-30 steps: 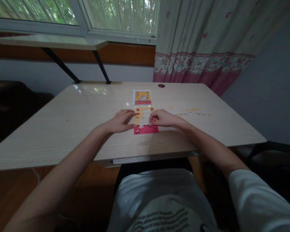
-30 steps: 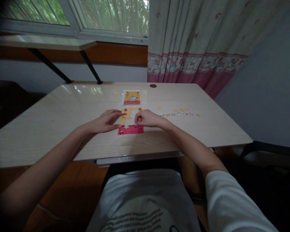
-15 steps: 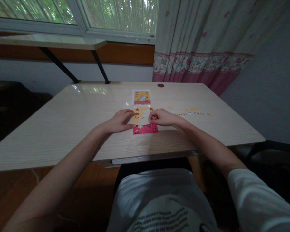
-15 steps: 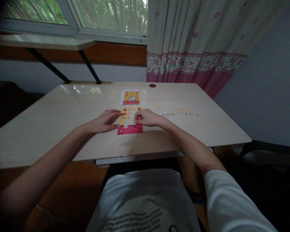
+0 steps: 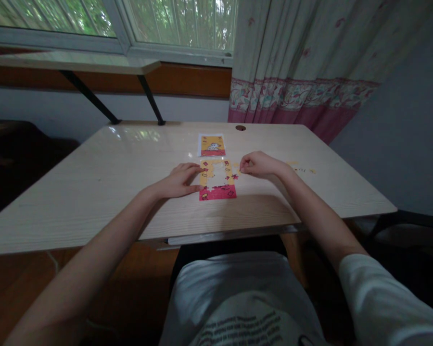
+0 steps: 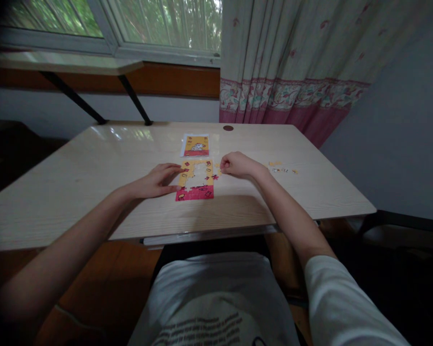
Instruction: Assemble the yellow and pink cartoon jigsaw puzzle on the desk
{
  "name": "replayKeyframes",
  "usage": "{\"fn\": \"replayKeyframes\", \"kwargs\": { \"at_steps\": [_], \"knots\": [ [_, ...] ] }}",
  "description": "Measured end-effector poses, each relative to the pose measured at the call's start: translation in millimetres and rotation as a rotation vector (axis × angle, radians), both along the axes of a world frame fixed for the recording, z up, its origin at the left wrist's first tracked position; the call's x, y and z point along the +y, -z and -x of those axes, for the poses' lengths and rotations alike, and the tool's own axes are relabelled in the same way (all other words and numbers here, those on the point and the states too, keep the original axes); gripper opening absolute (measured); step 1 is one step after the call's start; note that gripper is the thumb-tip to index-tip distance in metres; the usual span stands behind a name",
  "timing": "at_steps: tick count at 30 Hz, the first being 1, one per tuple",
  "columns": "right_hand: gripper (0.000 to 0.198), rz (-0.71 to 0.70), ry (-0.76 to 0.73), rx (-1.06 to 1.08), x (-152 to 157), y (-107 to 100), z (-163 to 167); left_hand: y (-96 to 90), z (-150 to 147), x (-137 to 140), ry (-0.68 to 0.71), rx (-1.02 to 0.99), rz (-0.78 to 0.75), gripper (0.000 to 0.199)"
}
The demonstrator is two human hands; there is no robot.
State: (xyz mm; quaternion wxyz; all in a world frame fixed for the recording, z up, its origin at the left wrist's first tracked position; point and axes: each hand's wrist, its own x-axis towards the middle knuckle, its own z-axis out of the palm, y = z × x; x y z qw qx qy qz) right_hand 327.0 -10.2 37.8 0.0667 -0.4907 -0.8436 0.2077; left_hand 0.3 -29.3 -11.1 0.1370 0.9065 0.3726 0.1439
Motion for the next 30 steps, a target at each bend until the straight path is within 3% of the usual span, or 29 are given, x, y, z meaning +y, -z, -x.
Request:
{"fn": "replayKeyframes", "kwargs": {
  "at_steps": [6, 12, 20, 30],
  "knots": [
    [0.027, 0.008, -0.116, 0.014, -1.9, 4.8, 14.6, -0.8, -0.9, -0.2, -0.002, 0.001, -0.001, 0.083],
    [0.021, 0.028, -0.154, 0.014, 0.7, 5.7, 17.1, -5.1, -2.9, -4.0, -0.008, 0.018, 0.014, 0.091],
    [0.018, 0.213, -0.127, 0.215, -7.2, -2.7, 22.6, -3.0, -1.0, -2.9, 0.000, 0.032, 0.019, 0.096],
    [0.013, 0.322, -0.203, 0.278, -19.8, 10.7, 79.9, -3.1, -2.2, -3.2, -0.006, 0.043, 0.018, 0.099]
  ]
}}
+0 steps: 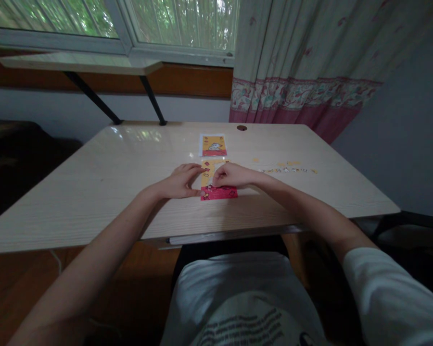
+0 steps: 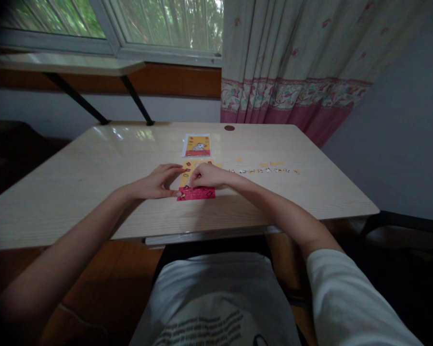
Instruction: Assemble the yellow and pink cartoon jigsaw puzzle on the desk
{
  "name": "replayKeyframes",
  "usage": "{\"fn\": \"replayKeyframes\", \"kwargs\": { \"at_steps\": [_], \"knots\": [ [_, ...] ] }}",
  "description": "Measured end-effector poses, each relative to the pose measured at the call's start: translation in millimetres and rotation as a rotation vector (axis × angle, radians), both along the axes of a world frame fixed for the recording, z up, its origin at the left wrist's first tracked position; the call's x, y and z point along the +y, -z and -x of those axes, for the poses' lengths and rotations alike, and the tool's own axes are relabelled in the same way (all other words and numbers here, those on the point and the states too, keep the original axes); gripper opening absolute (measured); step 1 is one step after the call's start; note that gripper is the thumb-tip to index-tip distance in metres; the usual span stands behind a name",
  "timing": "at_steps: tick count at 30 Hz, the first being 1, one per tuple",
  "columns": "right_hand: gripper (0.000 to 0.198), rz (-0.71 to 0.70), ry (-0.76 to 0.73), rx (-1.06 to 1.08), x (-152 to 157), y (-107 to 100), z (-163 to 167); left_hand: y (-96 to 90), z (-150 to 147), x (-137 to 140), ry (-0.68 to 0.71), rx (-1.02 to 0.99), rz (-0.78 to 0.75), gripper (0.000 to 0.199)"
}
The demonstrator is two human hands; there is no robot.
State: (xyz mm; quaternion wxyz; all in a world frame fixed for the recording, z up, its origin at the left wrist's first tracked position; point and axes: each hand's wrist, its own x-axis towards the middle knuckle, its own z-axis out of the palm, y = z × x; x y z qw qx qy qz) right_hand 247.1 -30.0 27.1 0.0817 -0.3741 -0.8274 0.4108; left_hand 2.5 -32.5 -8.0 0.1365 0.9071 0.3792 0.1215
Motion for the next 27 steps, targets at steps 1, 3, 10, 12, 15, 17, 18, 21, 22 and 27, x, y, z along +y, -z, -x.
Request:
{"fn": "replayKeyframes", "kwargs": {
  "at_steps": [1, 3, 10, 12, 15, 17, 18, 21, 22, 27],
  "knots": [
    [0.014, -0.003, 0.012, -0.012, -0.6, 1.2, 3.8, 0.3, 0.3, 0.2, 0.000, 0.003, 0.000, 0.098],
    [0.014, -0.012, 0.040, -0.037, -1.6, 2.1, 8.5, 1.0, 1.2, 0.8, -0.002, 0.006, -0.001, 0.096],
    [0.013, -0.073, 0.075, -0.142, -1.8, -1.7, 10.5, 1.0, 0.9, 0.5, -0.002, 0.009, 0.007, 0.097],
    [0.013, -0.074, 0.064, -0.174, -2.4, -3.3, 10.8, -0.1, 0.2, -0.5, -0.005, 0.012, 0.011, 0.098],
    [0.011, -0.087, 0.082, -0.188, -5.7, -4.7, 11.5, -1.1, 0.0, -1.4, -0.010, 0.017, 0.014, 0.101],
    [0.012, -0.118, 0.116, -0.194, -8.8, -4.6, 11.7, -0.9, 0.4, -1.3, -0.008, 0.013, 0.013, 0.099],
    [0.014, -0.134, 0.132, -0.198, -10.2, -4.1, 11.6, -0.6, 0.7, -0.9, -0.006, 0.010, 0.011, 0.098],
    [0.017, -0.170, 0.161, -0.194, -12.8, -1.6, 11.2, 0.8, 1.5, 0.3, -0.005, 0.011, 0.010, 0.099],
    [0.017, -0.179, 0.163, -0.190, -13.0, -0.6, 11.2, 1.3, 1.6, 0.7, -0.005, 0.014, 0.012, 0.101],
    [0.015, -0.214, 0.156, -0.185, -12.7, 3.6, 10.8, 4.7, 2.2, 2.2, -0.005, 0.021, -0.004, 0.102]
  ]
}}
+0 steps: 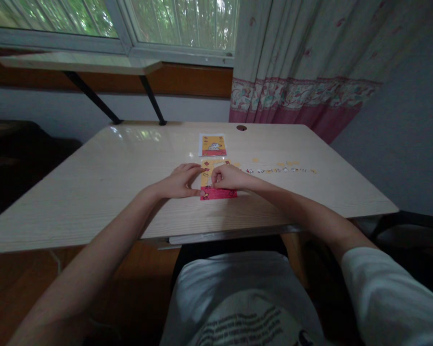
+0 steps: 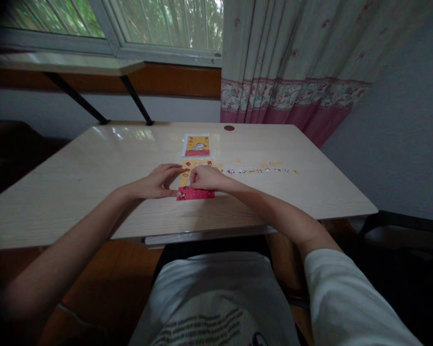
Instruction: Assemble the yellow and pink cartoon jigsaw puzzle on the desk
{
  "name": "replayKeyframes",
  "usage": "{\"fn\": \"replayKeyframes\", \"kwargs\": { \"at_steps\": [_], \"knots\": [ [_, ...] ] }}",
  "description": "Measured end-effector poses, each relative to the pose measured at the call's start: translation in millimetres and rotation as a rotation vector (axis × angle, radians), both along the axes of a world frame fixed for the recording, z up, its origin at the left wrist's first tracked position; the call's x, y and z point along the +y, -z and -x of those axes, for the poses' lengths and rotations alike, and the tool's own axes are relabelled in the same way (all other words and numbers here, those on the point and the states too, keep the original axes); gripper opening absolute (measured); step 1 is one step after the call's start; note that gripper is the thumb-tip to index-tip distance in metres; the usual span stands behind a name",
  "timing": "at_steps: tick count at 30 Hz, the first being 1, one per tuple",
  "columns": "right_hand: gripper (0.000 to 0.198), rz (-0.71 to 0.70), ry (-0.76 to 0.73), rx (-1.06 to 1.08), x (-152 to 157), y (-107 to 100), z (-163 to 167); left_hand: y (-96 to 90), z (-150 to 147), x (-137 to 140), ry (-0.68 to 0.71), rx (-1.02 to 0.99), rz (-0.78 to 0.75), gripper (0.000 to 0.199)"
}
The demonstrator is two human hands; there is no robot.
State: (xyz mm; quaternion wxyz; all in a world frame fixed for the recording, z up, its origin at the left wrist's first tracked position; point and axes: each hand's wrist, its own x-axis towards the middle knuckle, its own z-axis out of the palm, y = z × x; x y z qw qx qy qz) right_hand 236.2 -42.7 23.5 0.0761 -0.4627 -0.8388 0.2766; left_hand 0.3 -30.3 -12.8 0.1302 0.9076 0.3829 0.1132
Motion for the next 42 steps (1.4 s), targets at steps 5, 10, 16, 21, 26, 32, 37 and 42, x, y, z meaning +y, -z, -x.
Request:
{"fn": "replayKeyframes", "kwargs": {
  "at_steps": [5, 10, 16, 21, 26, 32, 37, 42],
  "knots": [
    [0.011, -0.155, -0.023, 0.064, 5.1, 4.5, -19.0, 1.1, 0.8, 0.6, 0.015, -0.004, -0.027, 0.094],
    [0.019, -0.320, -0.111, 0.090, 1.6, 10.7, -55.3, -6.9, 1.4, -5.1, 0.038, 0.007, -0.038, 0.086],
    [0.038, -0.361, -0.218, 0.008, -25.8, 28.2, -83.2, -11.3, 5.1, -30.4, 0.070, 0.128, -0.051, 0.084],
    [0.043, -0.437, -0.243, 0.015, -39.1, 38.1, -90.5, -3.8, 7.0, -51.2, 0.070, 0.169, -0.092, 0.070],
    [0.044, -0.482, -0.250, -0.045, -41.4, 38.8, -89.5, 2.8, 6.1, -54.1, 0.068, 0.165, -0.126, 0.061],
    [0.046, -0.534, -0.266, -0.121, -43.5, 37.1, -86.0, 2.0, 4.8, -51.0, 0.104, 0.164, -0.165, 0.057],
    [0.044, -0.575, -0.290, -0.142, -42.3, 34.8, -84.1, -9.1, 1.2, -49.0, 0.127, 0.210, -0.160, 0.053],
    [0.042, -0.538, -0.333, -0.151, -37.0, 28.0, -83.0, -22.5, -3.7, -47.6, 0.133, 0.262, -0.114, 0.045]
  ]
}}
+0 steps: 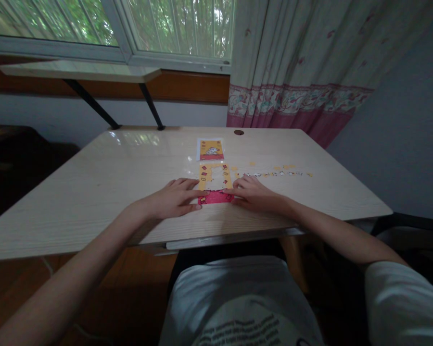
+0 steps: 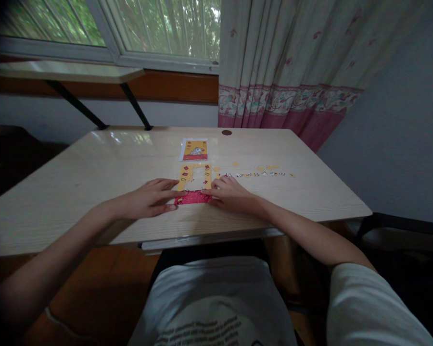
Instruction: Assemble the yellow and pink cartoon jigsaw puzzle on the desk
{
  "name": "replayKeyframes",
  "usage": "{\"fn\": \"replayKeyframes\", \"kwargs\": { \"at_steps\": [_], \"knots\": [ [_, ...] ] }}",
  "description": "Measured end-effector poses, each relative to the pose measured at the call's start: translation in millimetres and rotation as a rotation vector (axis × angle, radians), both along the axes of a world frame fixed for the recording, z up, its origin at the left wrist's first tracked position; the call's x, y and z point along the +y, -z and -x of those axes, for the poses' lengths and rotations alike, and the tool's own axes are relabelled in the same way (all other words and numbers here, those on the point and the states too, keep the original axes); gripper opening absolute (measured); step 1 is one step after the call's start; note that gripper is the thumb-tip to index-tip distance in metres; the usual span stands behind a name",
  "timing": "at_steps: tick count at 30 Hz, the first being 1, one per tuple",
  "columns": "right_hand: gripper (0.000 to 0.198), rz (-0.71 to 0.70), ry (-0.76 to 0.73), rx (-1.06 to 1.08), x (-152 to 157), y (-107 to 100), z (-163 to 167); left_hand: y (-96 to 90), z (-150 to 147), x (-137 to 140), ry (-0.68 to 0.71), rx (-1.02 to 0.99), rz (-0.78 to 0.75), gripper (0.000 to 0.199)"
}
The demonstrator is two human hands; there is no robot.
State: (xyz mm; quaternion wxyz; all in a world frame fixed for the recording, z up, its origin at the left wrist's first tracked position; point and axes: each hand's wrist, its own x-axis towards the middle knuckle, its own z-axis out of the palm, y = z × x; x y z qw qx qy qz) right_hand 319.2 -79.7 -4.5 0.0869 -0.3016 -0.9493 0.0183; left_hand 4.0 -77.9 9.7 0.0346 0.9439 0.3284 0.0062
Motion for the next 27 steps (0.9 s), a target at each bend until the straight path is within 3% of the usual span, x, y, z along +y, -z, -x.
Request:
{"fn": "replayKeyframes", "kwargs": {
  "at_steps": [5, 8, 13, 16, 22, 27],
  "knots": [
    [0.049, 0.106, 0.033, 0.066, 24.2, -10.0, -12.8, -18.5, -4.3, 9.0, -0.014, 0.006, 0.026, 0.043],
    [0.048, 0.126, 0.129, 0.106, 52.5, -15.1, -22.9, -24.1, -3.2, 35.5, -0.056, -0.057, 0.035, 0.049],
    [0.051, 0.116, 0.278, 0.010, 98.5, -18.0, -17.5, -10.5, 1.5, 105.6, -0.261, 0.015, -0.045, 0.046],
    [0.051, 0.114, 0.283, -0.002, 115.1, -16.8, -3.6, 3.3, 2.0, 131.8, -0.370, 0.021, -0.119, 0.054],
    [0.052, 0.171, 0.227, -0.054, 132.5, -9.2, 13.5, 27.7, 6.0, 133.7, -0.364, -0.072, -0.108, 0.054],
    [0.051, 0.182, 0.224, -0.065, 132.6, -2.4, 12.6, 35.7, 10.4, 127.2, -0.353, -0.079, -0.142, 0.055]
  ]
}}
